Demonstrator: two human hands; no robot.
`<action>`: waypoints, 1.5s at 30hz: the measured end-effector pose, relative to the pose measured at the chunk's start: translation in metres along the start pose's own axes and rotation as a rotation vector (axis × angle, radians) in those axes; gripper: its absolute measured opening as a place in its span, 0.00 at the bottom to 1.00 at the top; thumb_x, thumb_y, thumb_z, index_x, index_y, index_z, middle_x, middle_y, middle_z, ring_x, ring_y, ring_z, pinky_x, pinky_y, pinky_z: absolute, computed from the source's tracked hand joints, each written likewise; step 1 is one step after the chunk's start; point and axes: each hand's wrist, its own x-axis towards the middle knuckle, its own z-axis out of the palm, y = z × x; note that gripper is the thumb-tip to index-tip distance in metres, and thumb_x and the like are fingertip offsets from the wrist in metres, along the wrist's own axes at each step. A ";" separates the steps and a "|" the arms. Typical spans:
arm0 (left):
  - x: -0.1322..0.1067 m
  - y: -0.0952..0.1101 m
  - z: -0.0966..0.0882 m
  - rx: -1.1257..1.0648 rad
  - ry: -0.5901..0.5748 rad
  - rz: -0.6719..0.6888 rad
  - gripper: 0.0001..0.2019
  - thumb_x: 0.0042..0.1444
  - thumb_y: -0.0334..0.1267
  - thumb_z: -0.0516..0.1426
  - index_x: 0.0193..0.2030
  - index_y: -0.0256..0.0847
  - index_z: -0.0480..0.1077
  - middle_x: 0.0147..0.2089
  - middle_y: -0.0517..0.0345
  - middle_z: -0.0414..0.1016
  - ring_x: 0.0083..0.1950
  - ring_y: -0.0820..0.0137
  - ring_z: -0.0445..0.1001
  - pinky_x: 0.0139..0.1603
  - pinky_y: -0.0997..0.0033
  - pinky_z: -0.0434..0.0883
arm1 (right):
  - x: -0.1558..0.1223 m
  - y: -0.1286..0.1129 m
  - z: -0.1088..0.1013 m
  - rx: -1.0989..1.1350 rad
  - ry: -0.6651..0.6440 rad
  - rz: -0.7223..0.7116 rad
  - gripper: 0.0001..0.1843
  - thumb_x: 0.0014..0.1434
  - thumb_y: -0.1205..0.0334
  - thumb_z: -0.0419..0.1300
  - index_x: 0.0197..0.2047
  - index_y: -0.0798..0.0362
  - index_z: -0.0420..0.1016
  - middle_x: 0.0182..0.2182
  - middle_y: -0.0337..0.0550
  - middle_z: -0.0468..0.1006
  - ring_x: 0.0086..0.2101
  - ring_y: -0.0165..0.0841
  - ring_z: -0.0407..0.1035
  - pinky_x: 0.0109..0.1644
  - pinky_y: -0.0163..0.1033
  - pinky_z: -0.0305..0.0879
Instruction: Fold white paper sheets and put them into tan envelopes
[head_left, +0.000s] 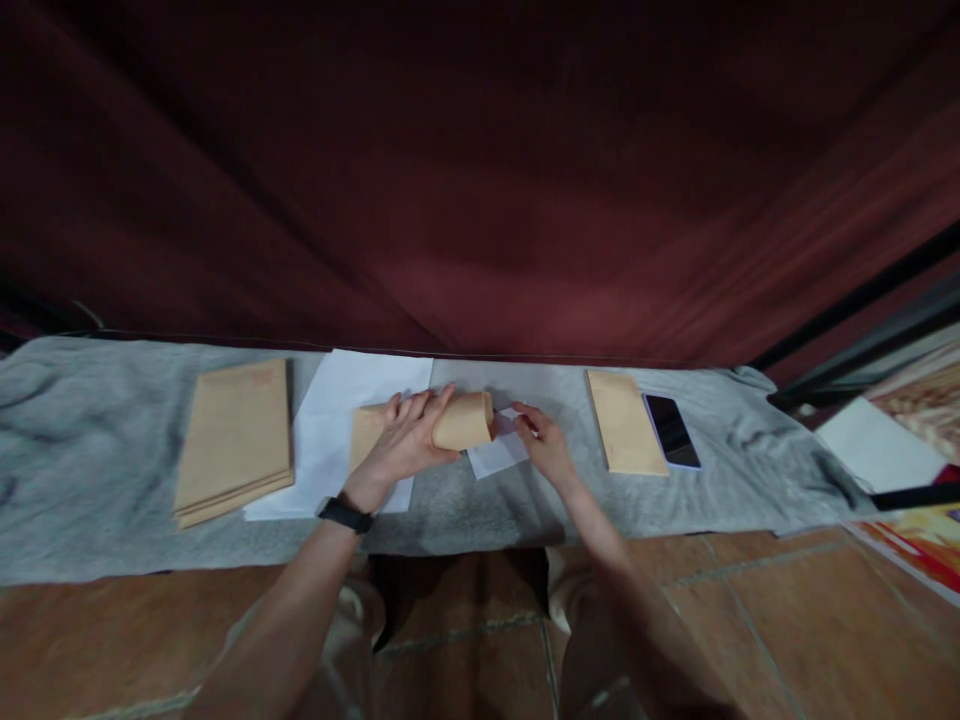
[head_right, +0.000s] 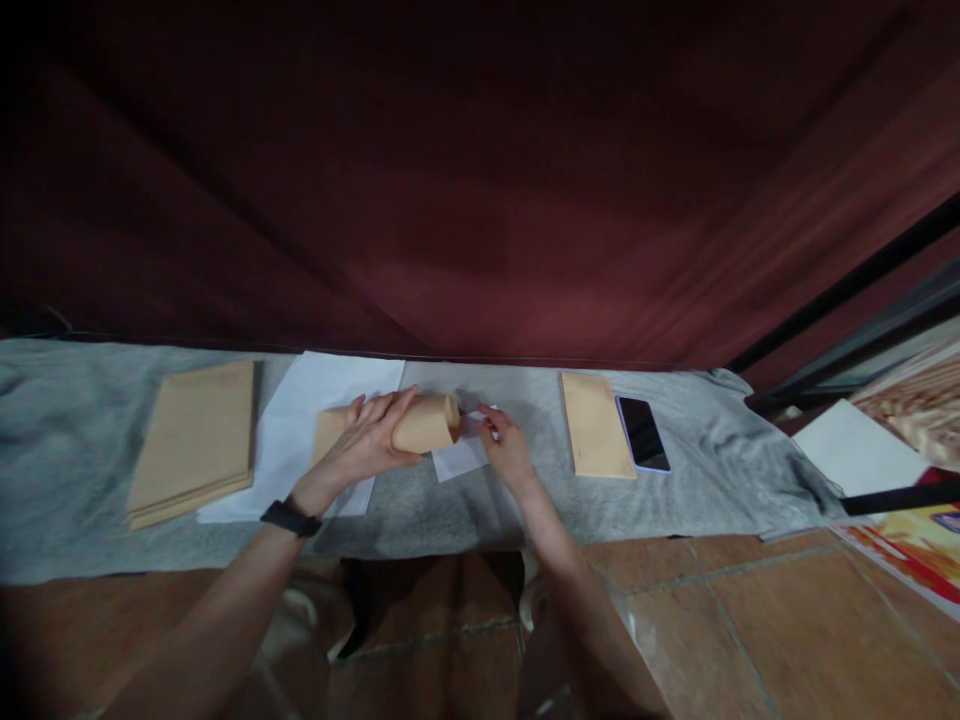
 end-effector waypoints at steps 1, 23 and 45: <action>0.000 0.003 0.001 -0.003 0.002 0.017 0.57 0.48 0.56 0.67 0.78 0.47 0.42 0.68 0.43 0.65 0.70 0.48 0.61 0.75 0.38 0.43 | 0.000 -0.003 0.002 0.108 -0.007 0.008 0.18 0.67 0.56 0.54 0.56 0.47 0.79 0.53 0.46 0.82 0.52 0.38 0.75 0.59 0.45 0.70; -0.004 0.014 0.010 0.033 -0.058 0.150 0.56 0.50 0.55 0.66 0.79 0.46 0.40 0.68 0.41 0.65 0.72 0.48 0.60 0.76 0.37 0.40 | -0.006 -0.017 0.011 0.452 -0.267 0.142 0.18 0.60 0.44 0.59 0.33 0.51 0.74 0.28 0.35 0.70 0.30 0.30 0.62 0.34 0.33 0.59; -0.004 -0.005 0.011 0.037 -0.038 0.038 0.59 0.49 0.54 0.67 0.79 0.50 0.34 0.66 0.43 0.63 0.70 0.46 0.61 0.75 0.36 0.46 | -0.003 0.014 -0.017 -0.476 0.087 0.200 0.21 0.66 0.56 0.59 0.59 0.56 0.72 0.50 0.54 0.77 0.49 0.41 0.73 0.55 0.43 0.68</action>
